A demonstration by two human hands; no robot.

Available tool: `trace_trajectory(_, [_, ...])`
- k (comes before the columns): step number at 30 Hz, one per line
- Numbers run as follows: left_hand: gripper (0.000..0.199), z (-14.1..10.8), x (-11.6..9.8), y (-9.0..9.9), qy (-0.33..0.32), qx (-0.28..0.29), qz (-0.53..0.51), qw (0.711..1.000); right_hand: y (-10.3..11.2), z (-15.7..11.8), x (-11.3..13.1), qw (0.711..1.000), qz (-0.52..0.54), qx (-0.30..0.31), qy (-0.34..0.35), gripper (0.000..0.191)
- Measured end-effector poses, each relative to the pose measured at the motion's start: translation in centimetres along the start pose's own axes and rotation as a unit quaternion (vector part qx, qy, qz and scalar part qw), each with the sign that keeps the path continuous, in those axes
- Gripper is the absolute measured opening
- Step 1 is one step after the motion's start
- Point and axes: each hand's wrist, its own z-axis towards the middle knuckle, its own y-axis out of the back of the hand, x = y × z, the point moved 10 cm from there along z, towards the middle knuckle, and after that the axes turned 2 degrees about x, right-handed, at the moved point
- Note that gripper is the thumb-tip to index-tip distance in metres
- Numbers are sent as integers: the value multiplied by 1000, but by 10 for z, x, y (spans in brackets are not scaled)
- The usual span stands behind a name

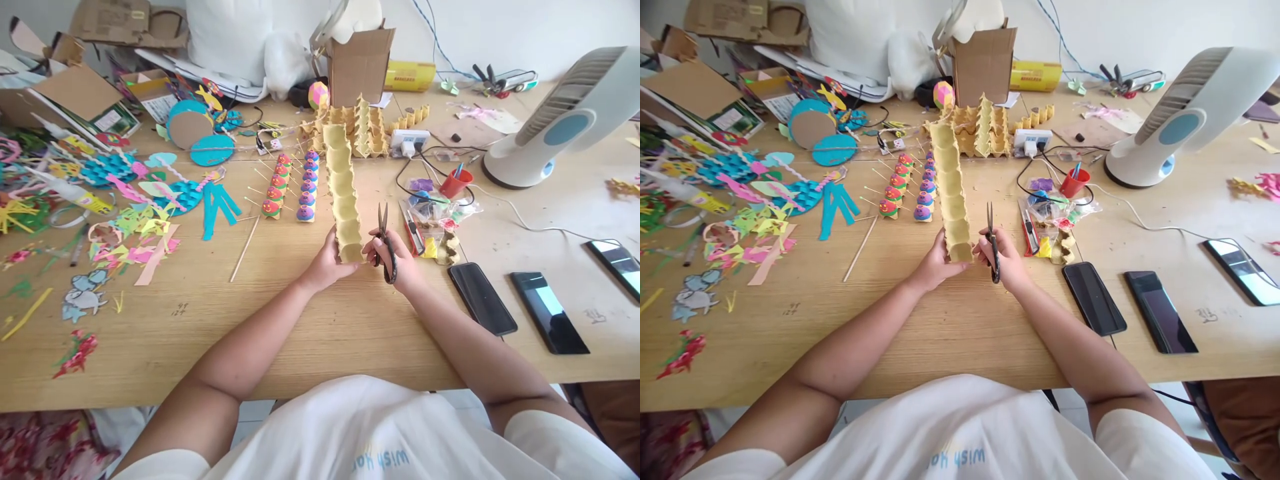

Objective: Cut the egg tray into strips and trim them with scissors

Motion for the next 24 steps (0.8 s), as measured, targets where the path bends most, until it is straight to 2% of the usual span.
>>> trace_trajectory(6, [117, -1, 2, -5, -21, -5, 10, 1000, 1, 3, -2, 1000, 13, -1, -1, 57])
trace_trajectory(10, [110, -2, 8, -7, -33, 4, 51, 998, 3, 5, -6, 999, 49, -11, -14, 58])
trace_trajectory(13, [103, -3, 10, -2, -43, -11, 94, 995, 6, 5, -10, 996, 85, -24, -31, 54])
trace_trajectory(17, [106, -4, 4, -2, -61, -10, 153, 986, 6, 7, -10, 995, 91, -37, -31, 47])
trace_trajectory(19, [112, -6, -2, -6, -84, -2, 165, 983, 9, 10, -4, 995, 80, -50, -8, 44])
trace_trajectory(21, [113, -8, -10, -5, -110, -21, 157, 981, 19, 14, 5, 994, 71, -81, 33, 45])
trace_trajectory(24, [91, -9, -14, 5, -103, -82, 105, 986, 44, 18, 19, 983, 28, -155, 94, 44])
